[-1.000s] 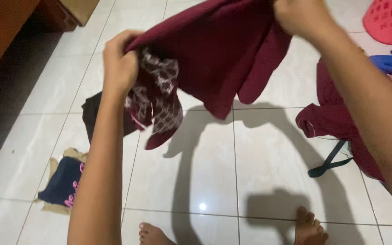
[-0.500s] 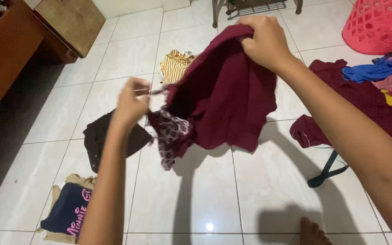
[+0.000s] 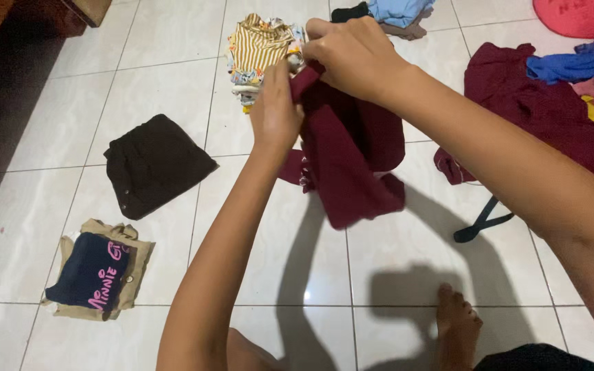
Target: The person folds several pieces of clothing on a tiled floor, including a navy blue t-shirt, a maroon long-sleeved top, a grey sleeveless top, a white t-shirt, and multiple pairs of shorts. Each item is smoothed and folded by hand, then stacked into a neat pile.
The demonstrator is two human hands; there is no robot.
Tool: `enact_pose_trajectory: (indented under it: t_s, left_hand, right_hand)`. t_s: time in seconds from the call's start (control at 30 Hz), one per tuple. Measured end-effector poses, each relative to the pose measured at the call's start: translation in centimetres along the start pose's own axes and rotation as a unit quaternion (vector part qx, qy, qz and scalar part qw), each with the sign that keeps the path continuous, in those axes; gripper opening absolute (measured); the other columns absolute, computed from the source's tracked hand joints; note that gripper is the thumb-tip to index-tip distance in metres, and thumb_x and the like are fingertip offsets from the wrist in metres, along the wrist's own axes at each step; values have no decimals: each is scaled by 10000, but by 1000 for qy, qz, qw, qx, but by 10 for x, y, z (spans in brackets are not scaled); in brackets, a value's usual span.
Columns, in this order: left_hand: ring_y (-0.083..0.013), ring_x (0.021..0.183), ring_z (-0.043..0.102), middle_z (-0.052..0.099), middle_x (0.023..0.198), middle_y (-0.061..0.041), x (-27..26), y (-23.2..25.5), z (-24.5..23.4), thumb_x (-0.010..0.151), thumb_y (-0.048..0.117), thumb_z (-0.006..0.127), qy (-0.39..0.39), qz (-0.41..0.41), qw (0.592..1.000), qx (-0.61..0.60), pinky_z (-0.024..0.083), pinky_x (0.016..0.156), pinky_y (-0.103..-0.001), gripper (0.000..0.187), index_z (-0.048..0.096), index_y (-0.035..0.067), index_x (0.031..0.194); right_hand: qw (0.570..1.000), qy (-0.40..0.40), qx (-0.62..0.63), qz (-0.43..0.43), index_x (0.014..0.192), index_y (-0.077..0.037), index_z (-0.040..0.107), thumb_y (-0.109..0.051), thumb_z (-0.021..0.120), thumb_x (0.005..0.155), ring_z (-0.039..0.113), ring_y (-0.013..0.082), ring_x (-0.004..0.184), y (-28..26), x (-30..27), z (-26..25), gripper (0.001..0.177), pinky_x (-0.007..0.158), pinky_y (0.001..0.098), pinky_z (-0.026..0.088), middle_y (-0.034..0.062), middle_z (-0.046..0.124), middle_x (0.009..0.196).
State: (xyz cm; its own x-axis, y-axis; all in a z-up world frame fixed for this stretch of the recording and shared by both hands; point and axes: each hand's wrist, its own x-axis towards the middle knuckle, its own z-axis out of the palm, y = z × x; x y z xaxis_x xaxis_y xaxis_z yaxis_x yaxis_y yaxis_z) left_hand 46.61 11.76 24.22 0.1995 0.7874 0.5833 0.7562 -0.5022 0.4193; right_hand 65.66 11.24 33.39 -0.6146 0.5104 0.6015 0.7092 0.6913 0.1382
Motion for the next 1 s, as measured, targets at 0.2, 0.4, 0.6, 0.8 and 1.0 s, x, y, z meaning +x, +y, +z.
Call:
enact_pose_trajectory:
  t_s: [0.2, 0.4, 0.6, 0.8, 1.0]
  left_hand:
    - [-436, 994, 606, 642, 1169, -173, -13, -59, 28, 715, -35, 712, 25, -51, 990, 130, 504, 786, -539, 603, 507, 44, 1278]
    - [-385, 982, 612, 698, 1051, -119, -28, -104, 26, 821, 50, 699, -15, -93, 962, 256, 478, 771, -524, 293, 629, 84, 1103]
    - [-369, 947, 627, 710, 958, -125, -34, -146, 29, 711, 72, 662, -1, -84, 954, 287, 496, 792, -494, 221, 685, 68, 931]
    - [-378, 866, 678, 704, 909, -172, -58, -194, 10, 862, 51, 639, 5, -127, 942, 310, 540, 776, -495, 77, 714, 57, 846]
    - [-416, 850, 673, 707, 931, -194, -55, -188, -23, 763, 3, 701, 42, -103, 951, 288, 538, 744, -510, 121, 705, 18, 884]
  right_hand:
    - [998, 22, -57, 25, 857, -114, 731, -121, 759, 784, 675, 321, 735, 24, -12, 34, 78, 600, 463, 506, 62, 669, 953]
    - [992, 42, -85, 83, 843, -111, 725, -73, 722, 803, 680, 328, 741, 47, -27, 62, 55, 606, 466, 501, 84, 667, 963]
    - [986, 7, -107, 131, 850, -102, 732, -74, 724, 813, 691, 338, 760, 71, -41, 92, 47, 638, 476, 514, 120, 660, 980]
    - [973, 4, -150, 177, 887, -119, 754, -82, 711, 761, 709, 332, 804, 104, -76, 106, 138, 654, 469, 530, 137, 674, 1033]
    - [969, 5, -143, 201, 966, -127, 775, -45, 714, 870, 713, 335, 859, 125, -113, 114, 140, 713, 480, 534, 123, 710, 1074]
